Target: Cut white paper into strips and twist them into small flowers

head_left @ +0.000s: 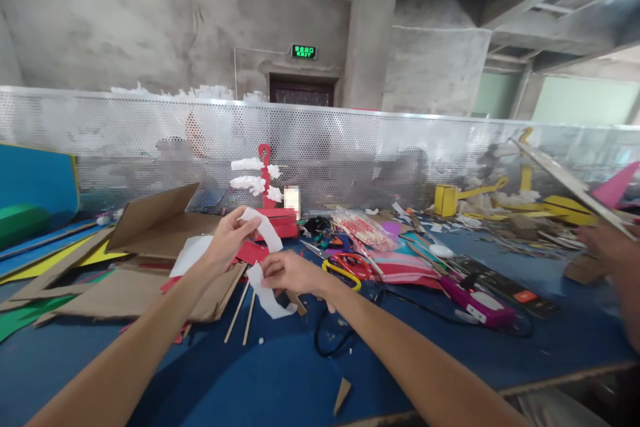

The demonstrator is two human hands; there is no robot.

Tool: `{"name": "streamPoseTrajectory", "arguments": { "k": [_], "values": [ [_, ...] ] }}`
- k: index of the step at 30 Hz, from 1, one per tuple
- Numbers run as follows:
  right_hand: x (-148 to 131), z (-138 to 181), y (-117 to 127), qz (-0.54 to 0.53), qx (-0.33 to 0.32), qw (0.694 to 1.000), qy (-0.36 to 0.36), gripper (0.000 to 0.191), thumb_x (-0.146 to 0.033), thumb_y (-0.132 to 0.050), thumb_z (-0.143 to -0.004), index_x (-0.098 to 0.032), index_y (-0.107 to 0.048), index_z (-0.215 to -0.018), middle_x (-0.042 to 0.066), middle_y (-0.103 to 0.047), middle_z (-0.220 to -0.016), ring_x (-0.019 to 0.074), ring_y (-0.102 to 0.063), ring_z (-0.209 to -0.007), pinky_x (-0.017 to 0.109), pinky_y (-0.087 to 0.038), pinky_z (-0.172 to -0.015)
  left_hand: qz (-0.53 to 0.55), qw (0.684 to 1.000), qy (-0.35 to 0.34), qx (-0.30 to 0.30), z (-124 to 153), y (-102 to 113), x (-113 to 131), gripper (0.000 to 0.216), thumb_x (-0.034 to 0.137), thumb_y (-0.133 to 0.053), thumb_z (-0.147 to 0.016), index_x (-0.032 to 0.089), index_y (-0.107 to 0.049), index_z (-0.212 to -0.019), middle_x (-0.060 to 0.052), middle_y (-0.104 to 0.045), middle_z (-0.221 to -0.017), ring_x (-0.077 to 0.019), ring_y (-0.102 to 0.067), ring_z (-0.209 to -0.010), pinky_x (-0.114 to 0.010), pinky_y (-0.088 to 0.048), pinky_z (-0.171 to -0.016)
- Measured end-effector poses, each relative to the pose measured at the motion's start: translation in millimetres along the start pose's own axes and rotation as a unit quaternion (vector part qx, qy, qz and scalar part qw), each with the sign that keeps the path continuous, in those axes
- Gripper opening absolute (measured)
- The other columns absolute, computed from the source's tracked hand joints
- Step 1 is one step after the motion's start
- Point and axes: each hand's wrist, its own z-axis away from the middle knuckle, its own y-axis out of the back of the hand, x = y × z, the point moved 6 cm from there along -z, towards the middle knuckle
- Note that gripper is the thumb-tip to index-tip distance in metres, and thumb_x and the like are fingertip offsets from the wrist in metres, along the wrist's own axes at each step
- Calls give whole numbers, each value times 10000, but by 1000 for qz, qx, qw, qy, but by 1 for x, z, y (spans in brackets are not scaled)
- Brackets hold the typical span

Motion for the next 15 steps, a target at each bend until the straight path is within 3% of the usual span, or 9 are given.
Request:
{"name": "streamPoseTrajectory", "arguments": {
  "k": [5,8,11,15],
  "values": [
    [2,-6,14,22,67,997,22,465,-328,-758,-671,-150,-581,-1062,67,-649,-899,130,-607,-689,245,-497,-609,22,998,45,-29,4,-8,0,292,335,-742,-680,157,-532,-779,31,-568,-623,-87,-536,-563,-198,-441,-584],
    [-6,-1,31,-25,132,990,43,677,-378,-776,-648,-210,-487,-1236,86,-608,-1053,161,-621,-812,262,-522,-635,25,998,49,-27,4,-7,-1,298,339,-742,-678,157,-537,-796,25,-587,-660,-87,-549,-582,-203,-449,-611],
    [-14,3,44,-122,179,972,92,691,-379,-748,-685,-271,-427,-1288,78,-556,-1167,169,-611,-927,298,-542,-719,3,998,68,-8,2,-3,-9,298,352,-733,-682,162,-557,-830,14,-610,-680,-107,-577,-622,-212,-460,-632],
    [-13,3,55,-155,222,954,129,621,-347,-753,-670,-259,-488,-1225,40,-617,-1012,144,-621,-825,283,-542,-684,-34,994,108,-6,2,-1,-24,305,359,-709,-698,173,-588,-907,-22,-657,-762,-141,-615,-695,-236,-476,-663]
  ]
}}
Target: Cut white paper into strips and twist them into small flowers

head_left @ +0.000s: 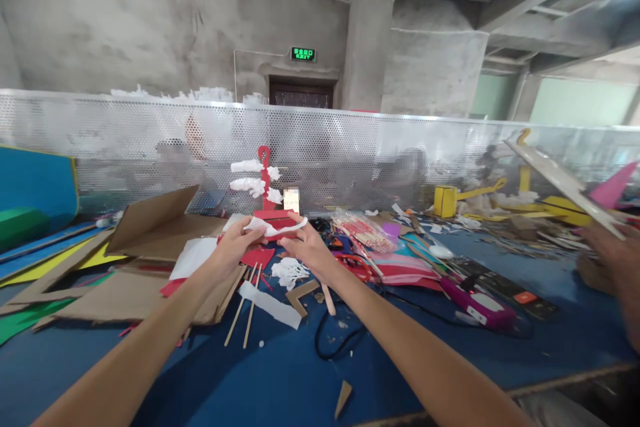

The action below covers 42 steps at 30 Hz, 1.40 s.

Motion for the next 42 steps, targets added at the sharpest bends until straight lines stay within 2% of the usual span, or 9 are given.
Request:
{"name": "streamPoseTrajectory", "arguments": {
  "k": [4,8,15,20,25,30,35,38,42],
  "values": [
    [1,-4,10,66,36,997,10,322,-352,-746,-653,-161,-626,-883,-5,-608,-686,104,-567,-584,227,-496,-547,-31,999,24,-6,-1,-1,-8,307,361,-684,-718,167,-584,-934,-49,-670,-805,-153,-627,-735,-243,-478,-681],
    [-4,-2,15,91,46,995,-8,247,-344,-718,-669,-148,-591,-749,0,-605,-656,90,-541,-525,211,-461,-508,-56,998,20,-12,-1,-1,-9,281,357,-674,-713,172,-567,-895,-28,-662,-776,-139,-613,-693,-241,-469,-670],
    [-7,1,14,105,41,994,-10,287,-339,-705,-674,-173,-557,-854,16,-636,-772,121,-605,-616,216,-479,-536,-142,989,-17,-32,-6,2,-18,233,339,-659,-717,177,-566,-857,-19,-641,-680,-121,-545,-569,-222,-388,-555],
    [-6,0,13,184,22,983,-19,202,-336,-637,-737,-151,-596,-807,19,-619,-665,120,-582,-553,218,-457,-505,-171,983,-41,-53,-7,1,-20,231,330,-672,-713,175,-597,-866,-16,-619,-636,-130,-534,-556,-222,-351,-526],
    [-7,0,13,283,-19,958,30,171,-307,-602,-770,-159,-613,-856,24,-636,-705,133,-591,-592,230,-455,-539,-168,977,-24,-131,-3,-7,-21,255,308,-704,-678,179,-615,-879,-37,-652,-732,-149,-573,-638,-234,-398,-584],
    [-9,3,7,376,-62,921,74,184,-260,-596,-774,-182,-634,-937,25,-649,-816,129,-587,-651,242,-435,-623,-183,964,16,-190,5,-17,-24,346,309,-695,-691,175,-620,-1002,-7,-608,-650,-129,-508,-552,-221,-333,-516],
    [-11,5,4,398,-75,911,75,159,-238,-551,-807,-179,-632,-931,24,-650,-822,121,-590,-634,239,-424,-633,-205,960,1,-192,9,-21,-18,188,325,-667,-714,161,-673,-806,-32,-616,-686,-135,-502,-590,-236,-348,-557],
    [-15,6,3,403,-76,909,82,162,-224,-528,-827,-185,-613,-959,27,-645,-875,114,-590,-628,245,-428,-656,-208,963,5,-172,8,-19,-17,180,346,-644,-724,167,-653,-709,-17,-590,-635,-133,-485,-568,-234,-339,-547],
    [-21,9,-5,444,-111,880,129,374,-320,-645,-771,-226,-538,-1117,28,-623,-950,156,-589,-780,267,-416,-728,-193,965,37,-175,8,-21,-22,161,330,-642,-706,169,-642,-709,0,-567,-603,-124,-468,-528,-221,-311,-509]
  ]
}}
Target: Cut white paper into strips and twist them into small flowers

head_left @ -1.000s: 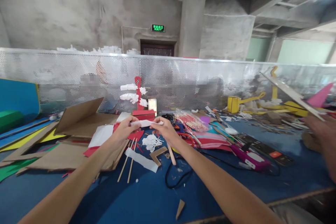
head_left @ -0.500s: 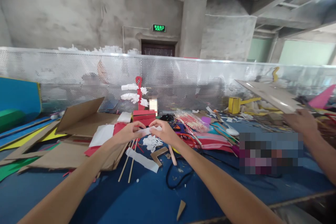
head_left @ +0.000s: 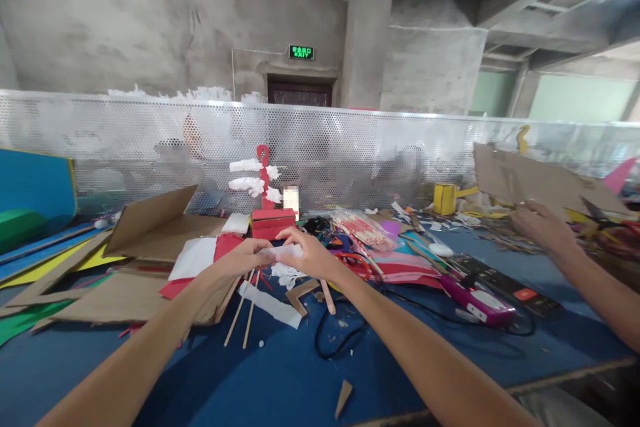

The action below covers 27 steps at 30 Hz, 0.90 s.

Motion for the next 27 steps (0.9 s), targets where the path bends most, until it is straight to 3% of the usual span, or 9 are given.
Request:
{"name": "streamPoseTrajectory", "arguments": {
  "k": [2,7,12,17,27],
  "values": [
    [-5,0,-4,46,-21,998,35,448,-335,-706,-717,-230,-525,-1114,31,-606,-969,170,-576,-824,268,-406,-741,14,1000,20,-10,0,-3,-2,155,311,-649,-693,164,-648,-745,-6,-578,-620,-124,-475,-526,-220,-314,-500],
    [-10,-1,-11,133,-52,985,92,183,-209,-622,-791,-212,-560,-963,23,-585,-915,159,-558,-822,256,-383,-758,61,996,63,-23,3,-8,-4,177,280,-685,-646,166,-640,-774,-16,-606,-645,-130,-510,-538,-224,-350,-508],
    [-14,3,-11,148,-74,978,127,182,-135,-562,-808,-206,-565,-976,27,-574,-936,158,-558,-837,241,-385,-755,58,993,95,-46,6,-11,-6,181,309,-665,-656,142,-633,-718,-41,-630,-676,-112,-507,-518,-207,-333,-479],
    [-14,3,-12,163,-98,972,141,245,-67,-532,-787,-199,-583,-987,36,-558,-926,161,-547,-838,243,-389,-764,58,993,88,-50,6,-12,-5,185,320,-677,-652,143,-631,-681,-24,-611,-608,-100,-475,-466,-202,-318,-449],
    [-11,3,-9,172,-69,972,144,172,-105,-535,-811,-169,-631,-937,50,-576,-896,157,-550,-843,253,-397,-798,34,995,72,-57,8,-13,-2,224,381,-673,-678,163,-644,-635,-13,-571,-526,-101,-431,-419,-209,-305,-413]
  ]
}}
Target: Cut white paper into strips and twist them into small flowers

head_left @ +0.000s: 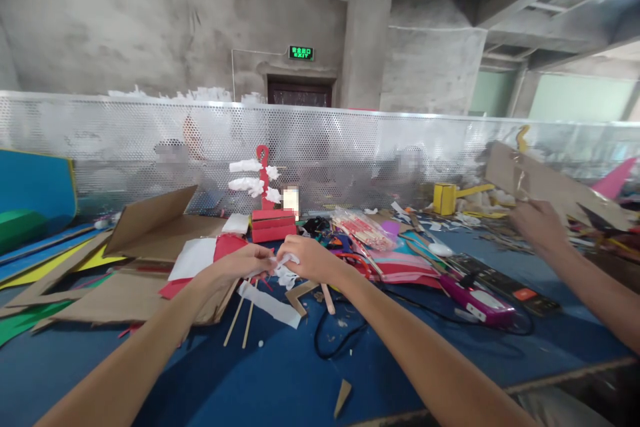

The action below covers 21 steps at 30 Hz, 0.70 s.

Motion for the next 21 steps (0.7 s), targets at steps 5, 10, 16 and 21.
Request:
{"name": "streamPoseTrajectory", "arguments": {
  "k": [5,10,16,21],
  "values": [
    [-1,1,3,-4,7,1000,0,152,-178,-555,-845,-169,-654,-961,51,-580,-931,149,-555,-858,251,-400,-804,-14,1000,2,11,0,2,-1,204,358,-684,-664,157,-659,-638,2,-545,-508,-97,-420,-411,-217,-317,-413],
    [-4,2,9,-2,17,1000,11,162,-241,-563,-863,-173,-677,-956,61,-565,-979,155,-547,-892,266,-405,-829,-19,1000,-1,6,-4,3,-6,216,377,-655,-693,164,-668,-657,-17,-578,-556,-106,-444,-431,-218,-327,-413],
    [-3,1,8,1,16,1000,15,140,-211,-587,-839,-178,-685,-933,75,-554,-1026,167,-537,-933,287,-409,-863,-25,999,-19,-19,-5,0,-4,178,337,-636,-689,170,-620,-630,-5,-574,-555,-90,-413,-419,-216,-298,-422],
    [-2,0,7,16,6,999,30,129,-209,-582,-843,-167,-683,-913,68,-594,-962,170,-526,-917,289,-402,-852,-55,998,0,-19,-7,1,-8,192,341,-630,-682,157,-595,-720,1,-580,-588,-105,-455,-475,-226,-330,-471]
  ]
}}
